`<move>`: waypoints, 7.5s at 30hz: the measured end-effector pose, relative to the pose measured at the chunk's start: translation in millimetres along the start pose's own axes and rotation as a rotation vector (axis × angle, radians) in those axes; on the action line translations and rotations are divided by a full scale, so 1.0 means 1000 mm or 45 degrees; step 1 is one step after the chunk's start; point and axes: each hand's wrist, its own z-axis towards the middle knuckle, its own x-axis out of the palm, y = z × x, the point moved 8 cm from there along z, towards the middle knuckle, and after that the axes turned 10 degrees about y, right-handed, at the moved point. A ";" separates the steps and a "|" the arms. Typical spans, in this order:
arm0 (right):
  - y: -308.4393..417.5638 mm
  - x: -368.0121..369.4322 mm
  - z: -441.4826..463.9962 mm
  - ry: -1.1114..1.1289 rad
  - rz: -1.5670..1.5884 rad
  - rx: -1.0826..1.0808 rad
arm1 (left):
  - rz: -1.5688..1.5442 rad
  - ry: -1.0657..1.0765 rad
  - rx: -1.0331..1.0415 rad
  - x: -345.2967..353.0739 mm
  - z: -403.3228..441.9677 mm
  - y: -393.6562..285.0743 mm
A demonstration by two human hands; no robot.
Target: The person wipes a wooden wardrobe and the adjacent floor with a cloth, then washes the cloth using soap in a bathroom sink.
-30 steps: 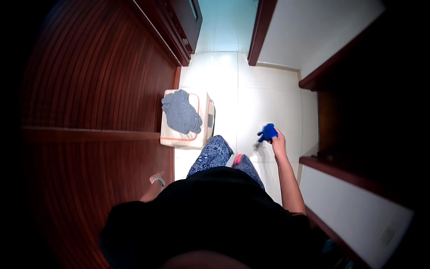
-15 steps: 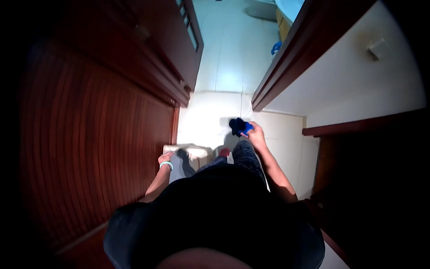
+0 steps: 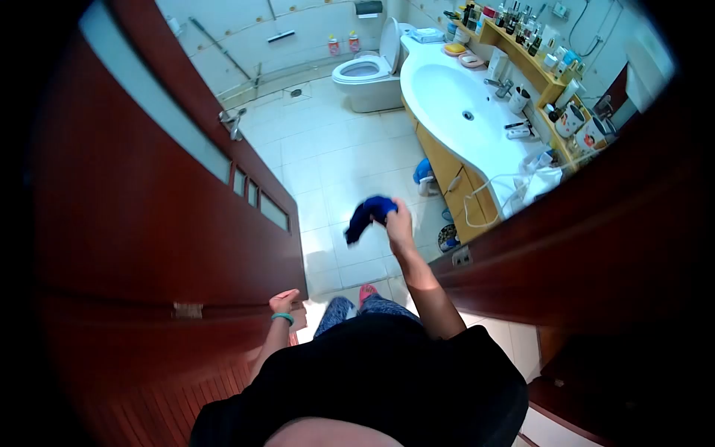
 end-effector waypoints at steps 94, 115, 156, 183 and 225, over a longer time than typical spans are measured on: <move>0.037 -0.161 0.407 -1.959 -1.464 1.253 | 1.437 2.678 0.267 0.797 0.827 -0.538; 0.123 -0.302 0.342 -2.025 -0.495 0.021 | 1.065 2.142 2.323 1.004 0.194 -0.409; 0.098 -0.456 0.430 -1.332 -0.280 -0.076 | 0.789 2.385 0.120 0.961 0.350 -0.270; 0.071 -0.449 0.413 -1.029 -0.207 0.235 | 0.739 2.408 -0.014 1.012 0.354 -0.364; 0.122 -0.440 0.398 -1.043 -1.267 0.622 | 1.382 2.529 0.396 0.997 0.379 -0.308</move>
